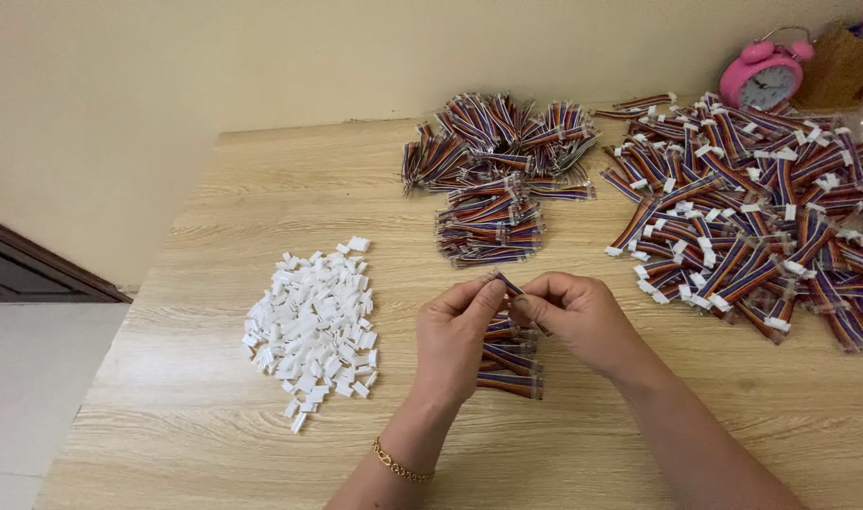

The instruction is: The person repeatedly picks a flat ribbon cable and a white plastic connector, aligns the cable end with the connector, and presses them together. Completed assemblies are placed in a growing pile on the table.

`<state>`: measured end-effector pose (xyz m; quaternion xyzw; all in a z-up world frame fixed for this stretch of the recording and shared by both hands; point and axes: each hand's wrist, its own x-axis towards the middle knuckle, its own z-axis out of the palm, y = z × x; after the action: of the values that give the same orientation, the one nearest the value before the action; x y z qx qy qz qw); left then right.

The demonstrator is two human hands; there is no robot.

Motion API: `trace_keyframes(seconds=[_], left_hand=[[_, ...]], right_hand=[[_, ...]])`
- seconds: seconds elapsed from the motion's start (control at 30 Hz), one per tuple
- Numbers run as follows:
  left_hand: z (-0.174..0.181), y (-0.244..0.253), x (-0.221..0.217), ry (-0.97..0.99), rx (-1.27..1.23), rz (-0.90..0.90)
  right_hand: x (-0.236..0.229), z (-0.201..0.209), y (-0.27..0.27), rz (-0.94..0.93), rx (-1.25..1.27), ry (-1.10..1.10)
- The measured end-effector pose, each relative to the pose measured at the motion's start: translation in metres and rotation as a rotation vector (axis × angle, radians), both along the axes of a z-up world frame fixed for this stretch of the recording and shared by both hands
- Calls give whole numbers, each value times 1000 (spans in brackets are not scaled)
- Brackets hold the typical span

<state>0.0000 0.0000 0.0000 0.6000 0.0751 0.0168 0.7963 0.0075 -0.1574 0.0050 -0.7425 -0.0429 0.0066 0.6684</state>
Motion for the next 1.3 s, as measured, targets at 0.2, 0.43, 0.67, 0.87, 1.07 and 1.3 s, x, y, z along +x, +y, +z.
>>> trace_keyframes(seconds=[0.2, 0.43, 0.67, 0.87, 1.07, 1.3], left_hand=[[-12, -2, 5, 50, -93, 13], [-2, -3, 2, 76, -136, 10], [-8, -3, 3, 19, -80, 7], [-10, 0, 4, -31, -30, -26], [-14, -4, 4, -114, -89, -46], [-11, 7, -5, -43, -65, -122]], right_hand=[[-3, 2, 1, 15, -27, -48], [0, 0, -1, 34, -40, -40], [1, -1, -2, 51, 11, 42], [2, 0, -8, 96, -10, 101], [11, 3, -1, 104, 64, 128], [8, 1, 2, 72, -34, 174]])
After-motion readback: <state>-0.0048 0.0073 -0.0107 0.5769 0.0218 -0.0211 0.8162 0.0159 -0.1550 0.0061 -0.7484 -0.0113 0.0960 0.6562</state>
